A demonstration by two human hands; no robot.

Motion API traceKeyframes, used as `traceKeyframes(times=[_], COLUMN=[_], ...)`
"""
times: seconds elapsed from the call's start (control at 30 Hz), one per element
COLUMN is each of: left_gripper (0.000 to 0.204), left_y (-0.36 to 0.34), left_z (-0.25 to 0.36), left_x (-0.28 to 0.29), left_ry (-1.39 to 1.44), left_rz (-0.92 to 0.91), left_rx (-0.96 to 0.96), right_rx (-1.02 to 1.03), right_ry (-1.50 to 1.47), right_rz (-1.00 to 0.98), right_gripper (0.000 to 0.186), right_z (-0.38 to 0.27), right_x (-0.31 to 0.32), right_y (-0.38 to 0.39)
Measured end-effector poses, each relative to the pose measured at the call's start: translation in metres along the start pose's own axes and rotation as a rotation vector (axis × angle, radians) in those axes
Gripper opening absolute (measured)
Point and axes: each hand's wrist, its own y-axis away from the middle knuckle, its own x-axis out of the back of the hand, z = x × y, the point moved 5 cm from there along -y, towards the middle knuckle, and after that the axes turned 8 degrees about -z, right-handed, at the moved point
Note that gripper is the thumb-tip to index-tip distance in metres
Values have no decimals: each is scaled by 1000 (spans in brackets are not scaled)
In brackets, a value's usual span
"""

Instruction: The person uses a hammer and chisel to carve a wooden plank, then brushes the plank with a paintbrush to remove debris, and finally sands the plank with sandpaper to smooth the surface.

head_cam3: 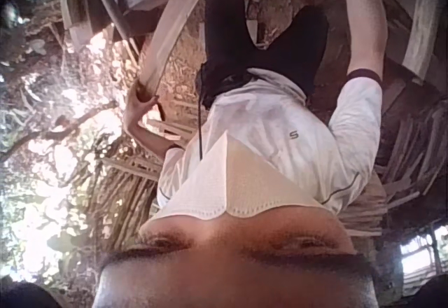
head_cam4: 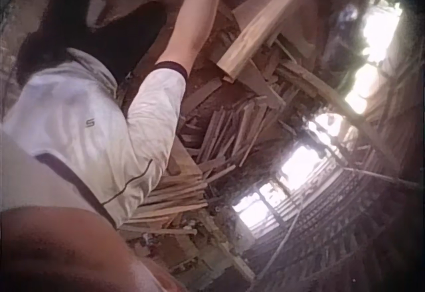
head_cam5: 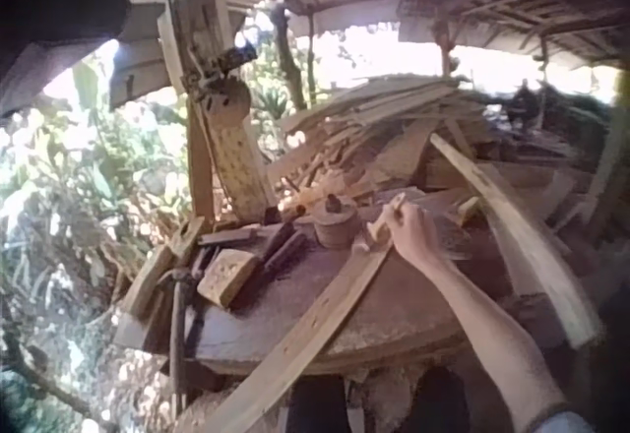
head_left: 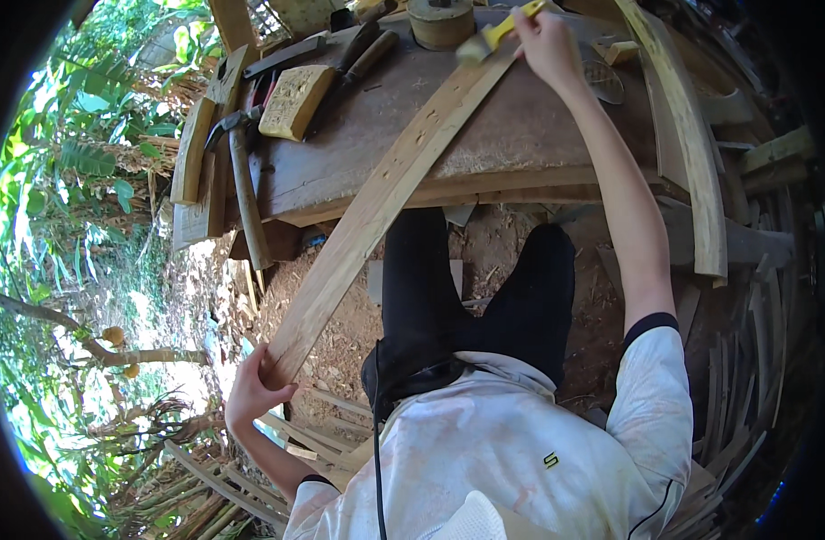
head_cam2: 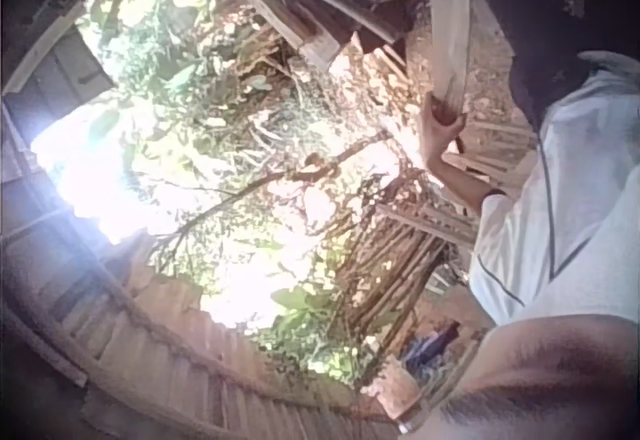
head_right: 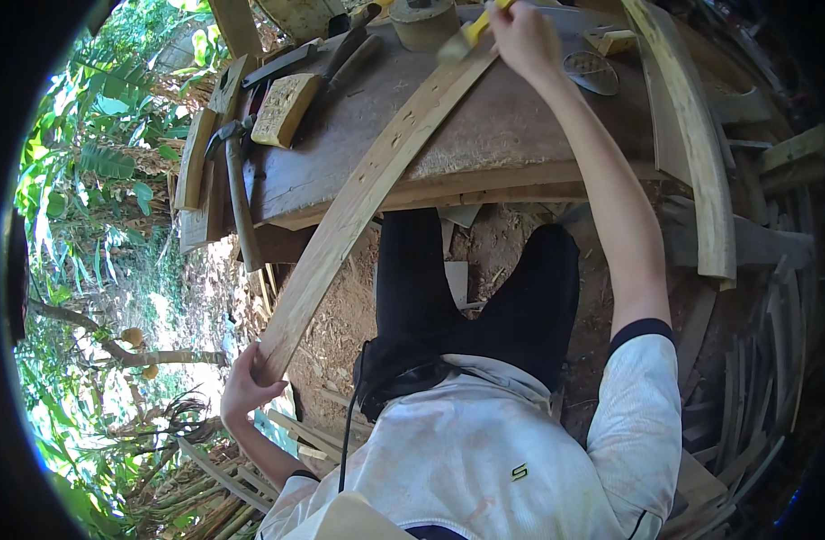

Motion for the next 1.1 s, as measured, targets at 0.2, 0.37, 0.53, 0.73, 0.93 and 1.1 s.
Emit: traceKeyframes(times=[0.2, 0.37, 0.53, 0.73, 0.93, 1.1], left_gripper=[99, 96, 95, 90, 67, 62], left_y=[1, 8, -1, -9, -10, -28], left_z=[-26, -13, -20, -28, 31, 62], left_x=[-1, 1, -5, -18, -7, -13], left_ry=[20, 86, 25, 3, 113, 218], left_rz=[98, 67, 84, 123, 82, 39], left_rx=[-92, -12, -23, -91, -58, -106], right_rx=[196, -148, 196, 106, 263, 1025], right_ry=[204, 281, 440, -207, 371, 285], right_rz=[309, 154, 502, 4, 59, -165], right_gripper=[35, 51, 50, 46, 30, 11], right_z=[9, 16, 30, 51, -17, -157], right_x=[29, 39, 61, 25, -1, -51], right_y=[-19, -24, -21, -14, 35, 184])
